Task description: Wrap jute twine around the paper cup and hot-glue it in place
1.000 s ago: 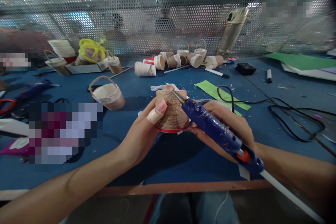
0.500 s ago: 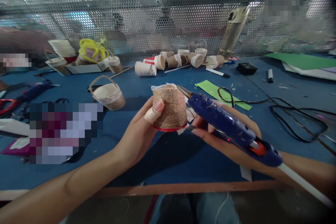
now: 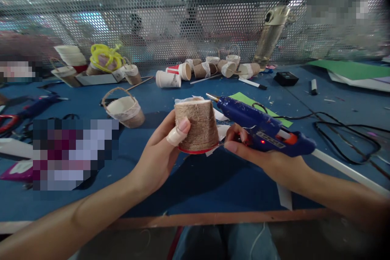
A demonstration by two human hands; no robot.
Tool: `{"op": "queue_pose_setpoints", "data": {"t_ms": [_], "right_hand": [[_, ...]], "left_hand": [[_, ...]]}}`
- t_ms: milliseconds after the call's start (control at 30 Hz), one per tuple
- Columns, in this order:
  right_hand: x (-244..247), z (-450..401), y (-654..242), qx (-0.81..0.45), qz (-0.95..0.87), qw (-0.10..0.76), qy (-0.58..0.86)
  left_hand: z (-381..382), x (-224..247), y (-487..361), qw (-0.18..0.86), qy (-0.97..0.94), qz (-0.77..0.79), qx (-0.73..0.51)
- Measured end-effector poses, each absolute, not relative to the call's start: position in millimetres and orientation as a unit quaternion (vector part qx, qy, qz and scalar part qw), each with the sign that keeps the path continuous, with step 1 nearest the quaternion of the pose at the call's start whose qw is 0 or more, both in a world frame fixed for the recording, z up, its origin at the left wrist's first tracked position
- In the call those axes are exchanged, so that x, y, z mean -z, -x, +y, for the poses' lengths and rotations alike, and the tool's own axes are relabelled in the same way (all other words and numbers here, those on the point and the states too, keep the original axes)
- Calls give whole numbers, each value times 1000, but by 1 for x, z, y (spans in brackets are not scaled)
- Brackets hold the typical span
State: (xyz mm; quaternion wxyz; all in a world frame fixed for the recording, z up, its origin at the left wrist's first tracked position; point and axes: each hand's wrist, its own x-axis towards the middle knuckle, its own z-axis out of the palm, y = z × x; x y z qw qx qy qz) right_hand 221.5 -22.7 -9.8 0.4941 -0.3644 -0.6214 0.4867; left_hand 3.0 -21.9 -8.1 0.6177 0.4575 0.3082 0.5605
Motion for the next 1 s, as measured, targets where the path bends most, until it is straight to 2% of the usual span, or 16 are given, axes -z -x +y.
{"op": "queue_pose_setpoints", "data": {"t_ms": [133, 1000], "right_hand": [[7, -21, -223, -495, -626, 474, 372], [5, -21, -225, -467, -632, 487, 382]], "left_hand": [[-23, 7, -4, 617, -467, 301, -558], [-23, 9, -4, 607, -498, 287, -550]]}}
